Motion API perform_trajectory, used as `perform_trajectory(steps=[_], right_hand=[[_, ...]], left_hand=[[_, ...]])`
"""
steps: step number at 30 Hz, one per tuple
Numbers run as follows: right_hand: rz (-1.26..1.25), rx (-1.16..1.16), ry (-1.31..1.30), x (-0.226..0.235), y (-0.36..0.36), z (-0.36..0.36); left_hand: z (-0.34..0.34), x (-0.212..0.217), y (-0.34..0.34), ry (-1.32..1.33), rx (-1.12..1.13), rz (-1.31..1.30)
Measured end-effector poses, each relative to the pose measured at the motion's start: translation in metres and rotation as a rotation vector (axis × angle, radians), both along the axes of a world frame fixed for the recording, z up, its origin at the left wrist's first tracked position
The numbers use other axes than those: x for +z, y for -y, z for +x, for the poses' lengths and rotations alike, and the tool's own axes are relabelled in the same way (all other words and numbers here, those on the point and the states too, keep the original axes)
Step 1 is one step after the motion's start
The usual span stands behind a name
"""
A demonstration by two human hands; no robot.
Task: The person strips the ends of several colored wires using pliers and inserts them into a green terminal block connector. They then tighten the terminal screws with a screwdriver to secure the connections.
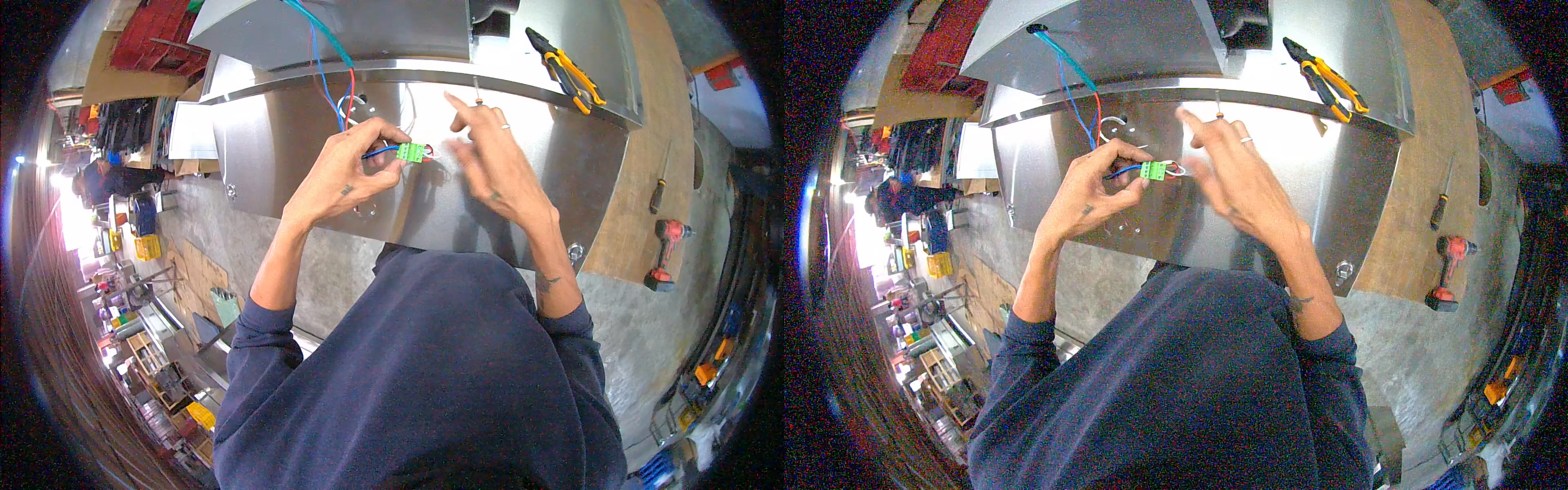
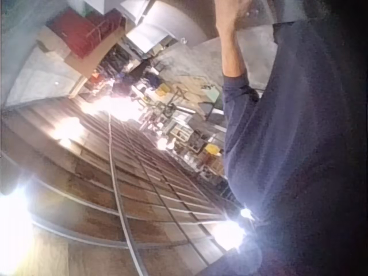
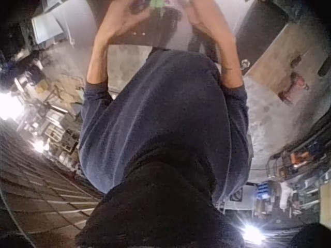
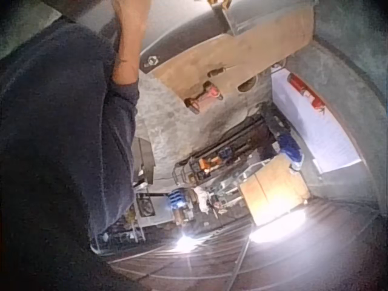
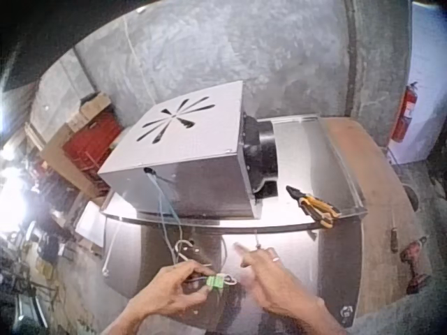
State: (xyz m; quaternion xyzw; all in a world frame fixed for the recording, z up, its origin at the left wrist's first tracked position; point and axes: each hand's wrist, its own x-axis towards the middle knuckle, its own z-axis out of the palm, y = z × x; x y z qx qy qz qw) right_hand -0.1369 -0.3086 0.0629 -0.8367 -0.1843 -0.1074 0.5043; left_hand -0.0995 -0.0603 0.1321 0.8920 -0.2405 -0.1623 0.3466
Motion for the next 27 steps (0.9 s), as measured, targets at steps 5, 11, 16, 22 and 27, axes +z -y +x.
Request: perform_trajectory(steps=[5,11,16,22,27], right_hand=[[0.272,-0.018,-0.034,0.006,0.009,-0.003],[0.512,-0.123,-0.037,0.008,-0.01,-0.019],[0.431,-0.083,-0.267,-0.003,-0.01,-0.026],[0.136,-0.024,-0.117,0.003,-0.021,-0.026],[0.152,0.031,-0.061,0.007,-0.025,-0.025]], left_hand=[[-0.001,-0.001,-0.002,-0.036,0.025,-0.034],[0.002,-0.003,-0.005,-0.041,0.039,-0.036],[0.003,-0.007,-0.005,-0.047,0.052,-0.056],[0.001,-0.009,-0.004,-0.026,0.04,-0.071],[-0.001,-0.009,-0.002,0.003,0.039,-0.097]])
